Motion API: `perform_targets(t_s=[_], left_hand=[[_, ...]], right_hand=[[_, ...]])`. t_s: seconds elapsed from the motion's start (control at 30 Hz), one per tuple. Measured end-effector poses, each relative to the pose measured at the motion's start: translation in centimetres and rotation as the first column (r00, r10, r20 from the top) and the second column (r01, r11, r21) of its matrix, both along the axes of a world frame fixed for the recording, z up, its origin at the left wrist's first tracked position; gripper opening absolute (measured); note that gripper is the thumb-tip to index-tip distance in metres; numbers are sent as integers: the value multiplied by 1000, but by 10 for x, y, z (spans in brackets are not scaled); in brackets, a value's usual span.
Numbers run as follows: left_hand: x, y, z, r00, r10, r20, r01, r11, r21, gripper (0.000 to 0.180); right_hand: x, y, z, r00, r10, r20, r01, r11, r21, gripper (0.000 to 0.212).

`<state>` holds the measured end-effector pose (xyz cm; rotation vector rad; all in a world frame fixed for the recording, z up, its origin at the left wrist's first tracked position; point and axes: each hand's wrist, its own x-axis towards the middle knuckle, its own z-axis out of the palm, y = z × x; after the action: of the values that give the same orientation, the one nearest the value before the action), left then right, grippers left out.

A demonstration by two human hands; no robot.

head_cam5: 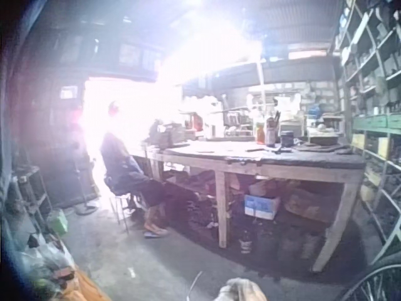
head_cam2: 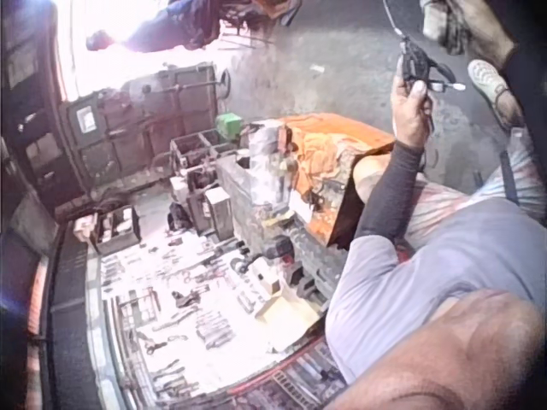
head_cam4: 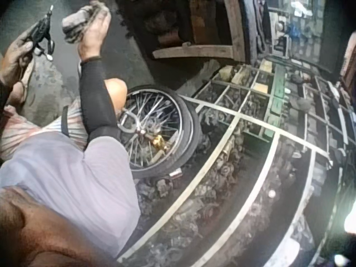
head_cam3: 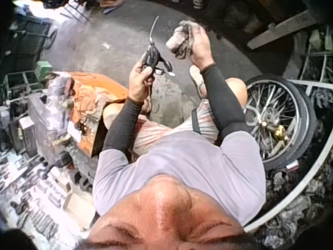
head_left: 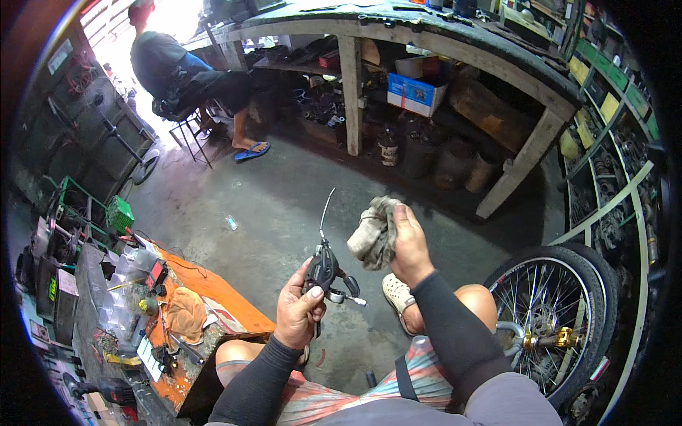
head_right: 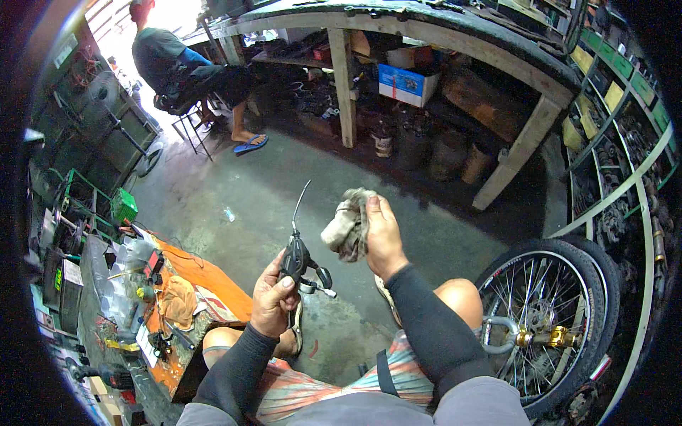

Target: The person sits in a workshop and cleans a bicycle brake lever with a cloth, then inserts and adjusts a brake cable. They repeatedly test the lever and cable tension while seated.

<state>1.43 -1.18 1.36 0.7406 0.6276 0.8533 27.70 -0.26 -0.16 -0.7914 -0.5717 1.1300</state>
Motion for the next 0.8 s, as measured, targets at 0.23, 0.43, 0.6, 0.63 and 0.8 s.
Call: perform_targets(t_s=[0.23, 0.43, 0.6, 0.63, 0.8], left_hand=[[2, 1, -14, 989, 58, -136, -33, 983, 182, 72], [-5, 9, 8, 992, -74, -105, 76, 997, 9, 68], [-4, 13, 14, 994, -109, 8, 109, 987, -121, 58], [-12, 13, 13, 992, -121, 32, 124, 984, -131, 55], [-26, 22, 3, 992, -113, 54, 120, 978, -168, 51]], right_hand=[[-53, -36, 13, 743, 516, 427, -353, 844, -404, 29], [-55, -41, 30, 367, 261, 893, -121, 965, -232, 22], [-40, -30, 15, 521, -60, 851, 95, 995, 12, 21], [-17, -19, 16, 527, -142, 838, 249, 969, 8, 25], [33, -14, 10, 443, -62, 894, 342, 934, -105, 18]])
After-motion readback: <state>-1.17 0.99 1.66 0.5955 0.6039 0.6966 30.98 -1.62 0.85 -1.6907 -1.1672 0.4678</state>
